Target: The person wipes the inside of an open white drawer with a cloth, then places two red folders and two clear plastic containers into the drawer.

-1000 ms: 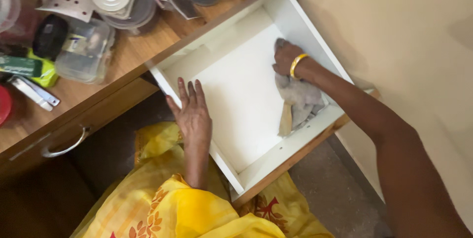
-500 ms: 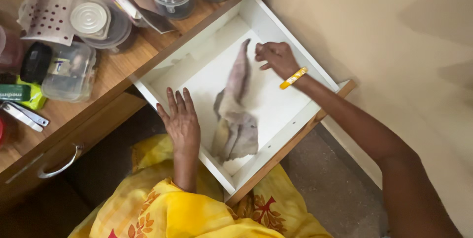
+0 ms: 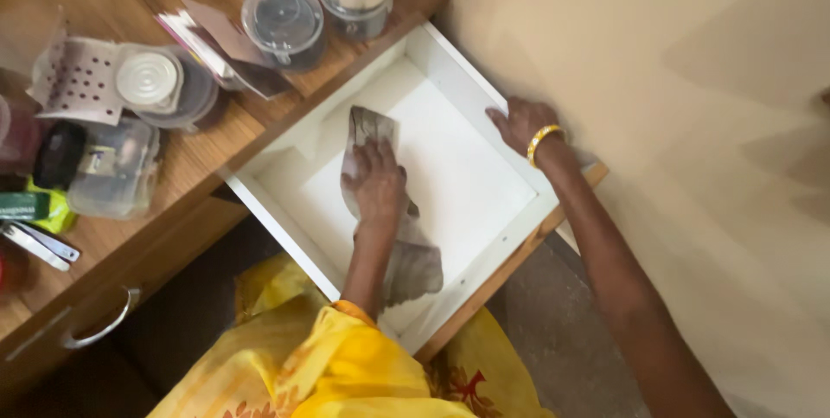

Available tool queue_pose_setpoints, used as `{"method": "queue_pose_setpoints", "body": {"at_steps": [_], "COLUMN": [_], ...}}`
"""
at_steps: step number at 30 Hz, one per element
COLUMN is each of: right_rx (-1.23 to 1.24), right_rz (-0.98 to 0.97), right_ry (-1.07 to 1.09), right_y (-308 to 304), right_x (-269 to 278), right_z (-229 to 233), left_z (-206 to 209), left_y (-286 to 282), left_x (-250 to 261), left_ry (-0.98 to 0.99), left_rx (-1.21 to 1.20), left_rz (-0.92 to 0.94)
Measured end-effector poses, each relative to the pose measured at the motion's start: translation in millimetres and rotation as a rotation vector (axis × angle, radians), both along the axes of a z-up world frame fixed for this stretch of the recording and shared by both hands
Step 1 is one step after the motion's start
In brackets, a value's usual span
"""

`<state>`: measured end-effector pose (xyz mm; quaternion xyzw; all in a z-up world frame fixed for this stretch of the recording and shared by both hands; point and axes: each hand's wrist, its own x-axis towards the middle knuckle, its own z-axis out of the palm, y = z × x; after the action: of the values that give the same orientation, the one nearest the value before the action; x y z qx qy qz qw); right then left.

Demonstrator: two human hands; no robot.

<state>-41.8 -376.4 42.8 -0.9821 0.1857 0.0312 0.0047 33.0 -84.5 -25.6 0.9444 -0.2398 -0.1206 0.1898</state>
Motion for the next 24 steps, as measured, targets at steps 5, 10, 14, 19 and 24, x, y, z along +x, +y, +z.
{"method": "queue_pose_setpoints", "body": {"at_steps": [5, 10, 14, 19, 24], "right_rx": [0.090, 0.071, 0.147, 0.212, 0.219], "right_rz": [-0.110, -0.036, -0.076, -0.064, -0.016], "right_ry": [0.124, 0.011, 0.049, -0.023, -0.091], "right_y": [5.9, 4.4, -0.4, -6.3, -11.8], "right_x": [-2.9, 7.5, 8.9, 11.9, 8.2], "right_z": [12.4, 17.5, 8.0, 12.6, 6.3], "left_z": [-33.5, -73.3, -112.4, -118.1, -88.4], "left_y": [-50.2, -59.4, -47.7, -104.7, -146.2], "left_x": [42.1, 59.6, 69.5, -1.6, -96.6], "left_ry": [-0.011, -0.154, -0.229, 0.057, 0.136], "left_rx": [0.082, 0.007, -0.165, -1.099, -0.927], "left_rz": [0.039, 0.125, 0.140, -0.211, -0.537]}}
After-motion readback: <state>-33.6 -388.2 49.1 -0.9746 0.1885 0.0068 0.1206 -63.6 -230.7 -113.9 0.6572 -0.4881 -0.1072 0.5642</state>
